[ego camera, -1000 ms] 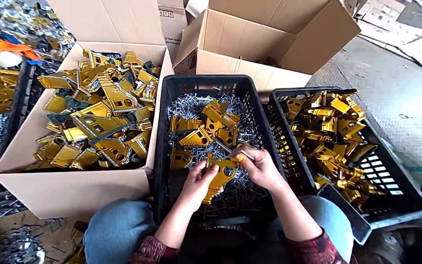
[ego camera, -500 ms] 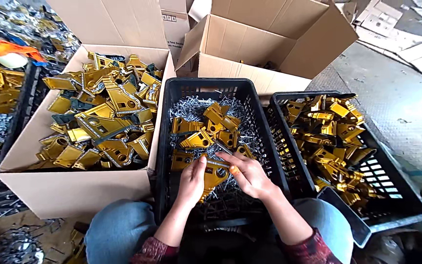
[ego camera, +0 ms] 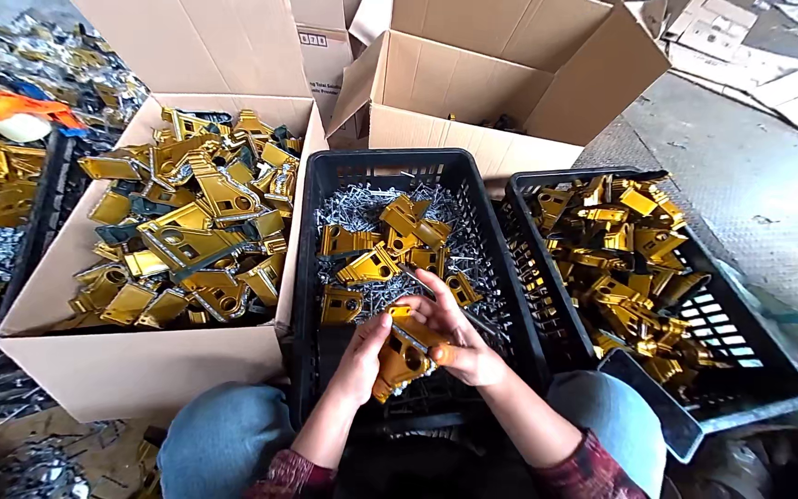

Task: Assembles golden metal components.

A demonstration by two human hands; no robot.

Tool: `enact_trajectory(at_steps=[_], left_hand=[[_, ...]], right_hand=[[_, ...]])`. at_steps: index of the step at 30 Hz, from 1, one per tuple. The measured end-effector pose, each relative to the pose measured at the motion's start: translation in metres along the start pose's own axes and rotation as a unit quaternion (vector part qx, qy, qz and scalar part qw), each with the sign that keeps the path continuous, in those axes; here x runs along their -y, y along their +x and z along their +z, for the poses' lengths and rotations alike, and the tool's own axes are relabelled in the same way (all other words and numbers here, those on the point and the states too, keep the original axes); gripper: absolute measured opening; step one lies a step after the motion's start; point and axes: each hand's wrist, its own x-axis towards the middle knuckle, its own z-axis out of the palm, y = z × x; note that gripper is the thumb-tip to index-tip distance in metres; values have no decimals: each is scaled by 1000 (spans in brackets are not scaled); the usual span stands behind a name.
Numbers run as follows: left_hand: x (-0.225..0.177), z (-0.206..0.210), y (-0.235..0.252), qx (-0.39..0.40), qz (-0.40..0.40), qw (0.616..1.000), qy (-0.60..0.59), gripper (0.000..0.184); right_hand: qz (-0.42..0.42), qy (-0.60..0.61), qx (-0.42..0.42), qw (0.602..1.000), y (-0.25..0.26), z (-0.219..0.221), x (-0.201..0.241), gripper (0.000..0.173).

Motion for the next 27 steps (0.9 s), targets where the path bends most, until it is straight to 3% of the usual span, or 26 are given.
enact_trajectory(at_steps=[2,5,6,8,9,11,13,15,16,17,19,21,24,27], left_hand=[[-1,-2,5,-5,-1,998,55,40],[-4,-11,16,-44,7,978,202,33],[-2,-15,18,-50,6,974,219,34],[0,-15,17,-30,-6,975,221,59],[1,-12,15,-13,-10,977,212,73],[6,-6,12,5,3,980,201,75],[8,-7,11,15,3,980,197,62],[6,-11,11,18,-25,982,186,56],[4,-13,11,25,-33,984,176,56],[2,-15,11,36,-30,985,168,57],[3,-14,10,57,-13,982,178,52],[8,-12,10,58,1,979,195,46],[16,-13,11,56,-7,980,192,41],[14,-14,13,31,-52,984,165,39]], right_hand=[[-1,-3,-26,1000,-2,0,0,99],[-39,-220,-61,973,-3,-2,0,99],[-57,-318,-60,944,-4,-2,0,98],[-108,-479,-41,870,-5,-1,-3,85],[-126,-527,-30,840,-4,0,-4,76],[-135,-576,-10,806,-1,4,-5,69],[-96,-567,-2,818,0,4,-3,76],[-29,-494,-4,869,2,-1,3,94],[-1,-457,-9,889,2,-4,7,95],[23,-423,-20,906,2,-7,11,82],[54,-384,-60,920,-1,-9,14,39],[78,-362,-94,924,-2,-8,11,19],[105,-346,-111,926,-3,-6,6,11],[126,-319,-100,934,2,-15,9,17]])
